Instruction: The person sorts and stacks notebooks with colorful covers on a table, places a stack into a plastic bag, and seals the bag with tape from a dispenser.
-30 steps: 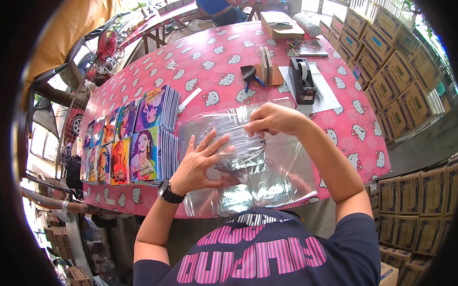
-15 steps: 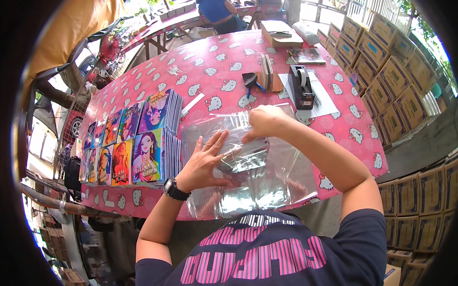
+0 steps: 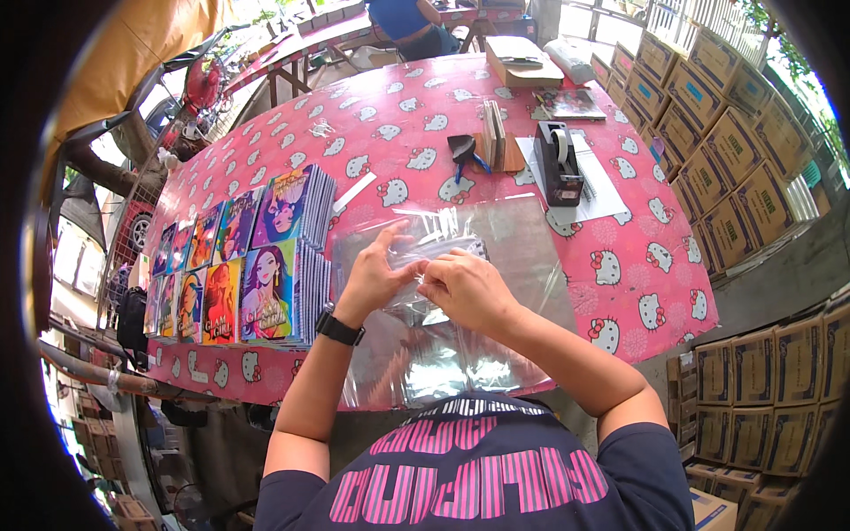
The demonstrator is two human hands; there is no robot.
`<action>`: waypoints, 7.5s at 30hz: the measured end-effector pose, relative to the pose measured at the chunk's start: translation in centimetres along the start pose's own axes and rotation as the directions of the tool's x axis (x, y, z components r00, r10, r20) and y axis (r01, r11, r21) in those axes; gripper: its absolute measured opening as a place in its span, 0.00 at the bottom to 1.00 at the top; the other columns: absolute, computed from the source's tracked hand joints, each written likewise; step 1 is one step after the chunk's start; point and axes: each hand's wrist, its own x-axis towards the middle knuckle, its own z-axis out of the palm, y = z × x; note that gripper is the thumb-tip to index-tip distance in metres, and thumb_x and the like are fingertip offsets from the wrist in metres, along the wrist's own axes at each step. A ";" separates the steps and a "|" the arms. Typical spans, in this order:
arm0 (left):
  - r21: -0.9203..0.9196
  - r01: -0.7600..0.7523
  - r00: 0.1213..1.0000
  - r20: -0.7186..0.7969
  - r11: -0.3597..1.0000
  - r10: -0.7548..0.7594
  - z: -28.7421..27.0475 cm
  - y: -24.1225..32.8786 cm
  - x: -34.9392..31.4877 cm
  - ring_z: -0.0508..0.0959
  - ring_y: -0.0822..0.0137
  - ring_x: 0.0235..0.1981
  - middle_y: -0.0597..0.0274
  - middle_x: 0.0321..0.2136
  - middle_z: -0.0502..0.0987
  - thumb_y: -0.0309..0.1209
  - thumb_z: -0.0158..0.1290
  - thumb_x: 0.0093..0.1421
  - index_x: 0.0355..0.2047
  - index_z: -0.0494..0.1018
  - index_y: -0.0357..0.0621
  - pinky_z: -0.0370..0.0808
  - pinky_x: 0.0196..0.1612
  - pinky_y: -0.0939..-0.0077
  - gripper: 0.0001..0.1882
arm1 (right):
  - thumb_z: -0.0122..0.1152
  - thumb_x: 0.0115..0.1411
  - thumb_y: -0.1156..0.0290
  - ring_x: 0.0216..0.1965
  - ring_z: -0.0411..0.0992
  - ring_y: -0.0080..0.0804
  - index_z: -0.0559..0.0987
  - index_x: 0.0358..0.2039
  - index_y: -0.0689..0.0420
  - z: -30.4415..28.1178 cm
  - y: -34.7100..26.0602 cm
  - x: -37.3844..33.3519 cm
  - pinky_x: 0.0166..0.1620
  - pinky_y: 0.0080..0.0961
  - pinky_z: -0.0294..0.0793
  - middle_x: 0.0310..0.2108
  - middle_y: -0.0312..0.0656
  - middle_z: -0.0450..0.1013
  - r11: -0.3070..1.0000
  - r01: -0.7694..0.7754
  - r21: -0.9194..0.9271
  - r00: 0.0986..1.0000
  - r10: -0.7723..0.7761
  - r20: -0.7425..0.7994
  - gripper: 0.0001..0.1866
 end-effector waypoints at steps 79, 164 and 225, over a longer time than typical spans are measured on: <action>-0.155 -0.037 0.987 0.148 0.987 0.060 -2.5 1.5 -1.6 0.70 0.76 0.21 0.66 0.20 0.73 0.33 0.68 0.43 0.28 0.80 0.42 0.68 0.26 0.79 0.13 | 0.70 0.45 0.62 0.32 0.68 0.33 0.75 0.22 0.60 -3.2 0.2 0.3 0.36 0.30 0.68 0.29 0.39 0.72 0.995 0.080 -0.052 0.997 -0.081 -0.015 0.15; -0.418 0.398 0.846 -0.177 0.817 -0.503 11.1 -5.7 -10.1 0.78 0.65 0.37 0.47 0.39 0.77 0.29 0.66 0.43 0.60 0.54 0.28 0.74 0.43 0.73 0.46 | 0.65 0.53 0.63 0.18 0.68 0.20 0.80 0.26 0.62 -9.6 35.0 2.2 0.26 0.22 0.68 0.17 0.34 0.74 0.881 -0.440 0.176 0.551 0.419 -0.721 0.13; -0.009 -0.118 0.988 -0.103 0.993 0.116 10.1 3.4 -1.9 0.68 0.55 0.51 0.54 0.50 0.67 0.26 0.62 0.45 0.45 0.74 0.45 0.68 0.53 0.62 0.23 | 0.57 0.50 0.66 0.28 0.73 0.26 0.73 0.41 0.56 -7.8 21.9 -23.8 0.29 0.24 0.74 0.31 0.36 0.74 0.088 0.300 0.950 0.480 0.846 -0.231 0.17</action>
